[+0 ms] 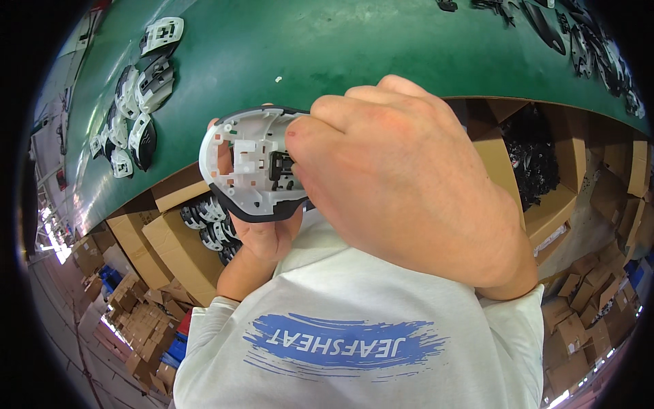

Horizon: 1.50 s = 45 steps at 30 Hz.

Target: The person assembles computer mouse shells by attaching small plastic components into them by hand and places the assembled shells into a cardboard box.

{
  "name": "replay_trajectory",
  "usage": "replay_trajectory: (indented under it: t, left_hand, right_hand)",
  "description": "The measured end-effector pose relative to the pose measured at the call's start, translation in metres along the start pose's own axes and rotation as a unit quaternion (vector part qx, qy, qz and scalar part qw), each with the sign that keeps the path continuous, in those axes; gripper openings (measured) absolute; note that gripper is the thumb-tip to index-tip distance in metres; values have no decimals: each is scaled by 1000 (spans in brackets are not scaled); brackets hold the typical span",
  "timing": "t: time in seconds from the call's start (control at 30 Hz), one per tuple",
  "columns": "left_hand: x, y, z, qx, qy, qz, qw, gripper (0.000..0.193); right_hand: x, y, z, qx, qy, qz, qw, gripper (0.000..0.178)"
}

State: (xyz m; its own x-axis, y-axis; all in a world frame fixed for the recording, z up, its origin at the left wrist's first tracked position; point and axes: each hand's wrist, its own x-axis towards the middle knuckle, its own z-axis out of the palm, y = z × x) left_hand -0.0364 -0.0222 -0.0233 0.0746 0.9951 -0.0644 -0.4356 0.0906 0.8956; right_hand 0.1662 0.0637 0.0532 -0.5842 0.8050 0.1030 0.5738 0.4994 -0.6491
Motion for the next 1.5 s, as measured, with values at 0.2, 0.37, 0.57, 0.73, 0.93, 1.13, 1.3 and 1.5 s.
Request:
replay_trajectory:
  t: [0.2, 0.37, 0.57, 0.73, 0.93, 1.13, 1.3, 1.5]
  left_hand:
    - [11, -15, -10, 48, -96, 126, 986, 98]
    - [20, -19, -16, 144, -153, 204, 956, 100]
    - [23, -14, -14, 123, -173, 226, 951, 111]
    - [16, -12, -18, 178, -157, 155, 959, 93]
    - [17, -22, -12, 95, -161, 192, 963, 95]
    - [10, -24, -4, 79, -113, 204, 969, 105]
    - [15, -19, 1, 127, -69, 248, 958, 111]
    - [19, -19, 4, 161, -38, 267, 949, 110]
  right_hand:
    - [3, 7, -3, 4, -48, -34, 998, 14]
    - [1, 3, -5, 13, -24, -31, 999, 18]
    - [-5, 10, -3, 42, 1, -37, 998, 19]
    - [-3, 15, -8, 66, -26, -49, 996, 16]
    - [-1, 9, -7, 45, -35, -27, 998, 12]
    - [-1, 18, -5, 113, -20, -35, 993, 14]
    - [-3, 14, 4, 248, 88, -7, 965, 22]
    - [-11, 20, 6, 222, 94, 7, 971, 30]
